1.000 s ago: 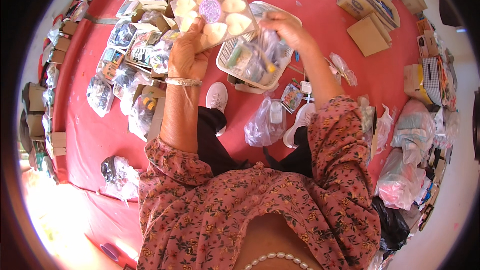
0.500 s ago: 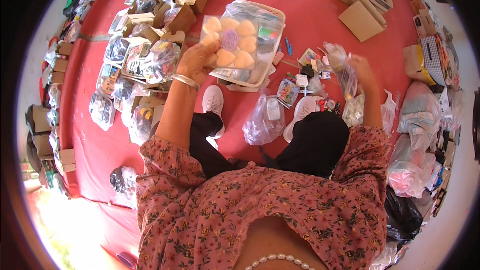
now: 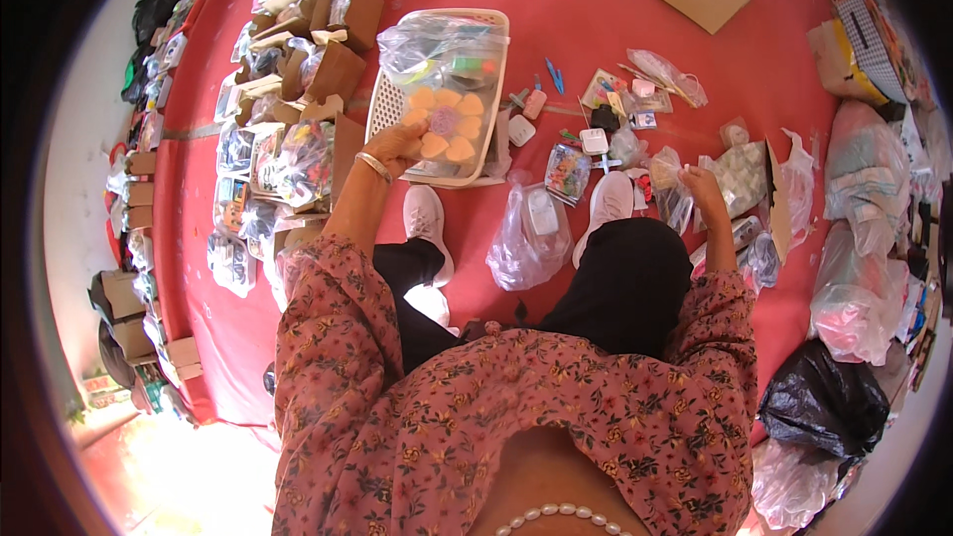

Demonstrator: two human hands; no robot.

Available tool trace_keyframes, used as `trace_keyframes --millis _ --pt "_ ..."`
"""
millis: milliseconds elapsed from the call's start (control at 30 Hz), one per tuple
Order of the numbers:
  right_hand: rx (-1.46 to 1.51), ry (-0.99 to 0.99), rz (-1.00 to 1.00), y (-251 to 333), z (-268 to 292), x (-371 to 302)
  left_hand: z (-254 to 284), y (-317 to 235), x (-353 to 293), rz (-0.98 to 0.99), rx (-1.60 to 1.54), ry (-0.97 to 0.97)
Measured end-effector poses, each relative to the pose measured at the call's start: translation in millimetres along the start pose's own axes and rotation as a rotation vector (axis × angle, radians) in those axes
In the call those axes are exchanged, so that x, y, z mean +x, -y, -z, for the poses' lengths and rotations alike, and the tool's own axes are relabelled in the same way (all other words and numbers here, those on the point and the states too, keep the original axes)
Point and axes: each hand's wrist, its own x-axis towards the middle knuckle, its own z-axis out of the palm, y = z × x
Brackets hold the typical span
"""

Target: The person sits on a red floor surrounded by cardboard boxes and plastic bags. They pick up various small items, including a package of white rolls and a small box, inspect them, and place them into a white plastic basket. The person continues to sort through the clutter, moving items from the floor into the basket.

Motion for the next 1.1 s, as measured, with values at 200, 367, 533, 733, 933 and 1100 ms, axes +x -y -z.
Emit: trace_keyframes --millis 200,367,533,733,933,1100 --pt "-0.066 0.004 0.011 -65.6 -0.4 20.4 1.4 5.9 21.5 0.101 0.288 -0.038" --pt "-0.543 -0.099 0.009 -81.8 0.7 16.7 -17.4 5.4 20.1 0.169 0.946 -0.374" --pt "-0.682 -0.147 0.038 -102.2 -5.1 10.9 -3.3 -2.8 34.3 0.191 1.272 -0.141" --pt "-0.643 -0.32 -0.236 -121.3 -16.9 6.7 -11.6 -12.3 37.8 0.31 1.419 -0.344" --pt "-0.535 -0.368 -0.143 -115.6 -7.1 -2.2 6.8 -16.2 59.9 0.146 2.123 -0.339" --pt "-0.483 -0.452 -0.01 -98.8 5.5 -2.2 0.6 -7.9 57.2 0.131 1.657 -0.338"
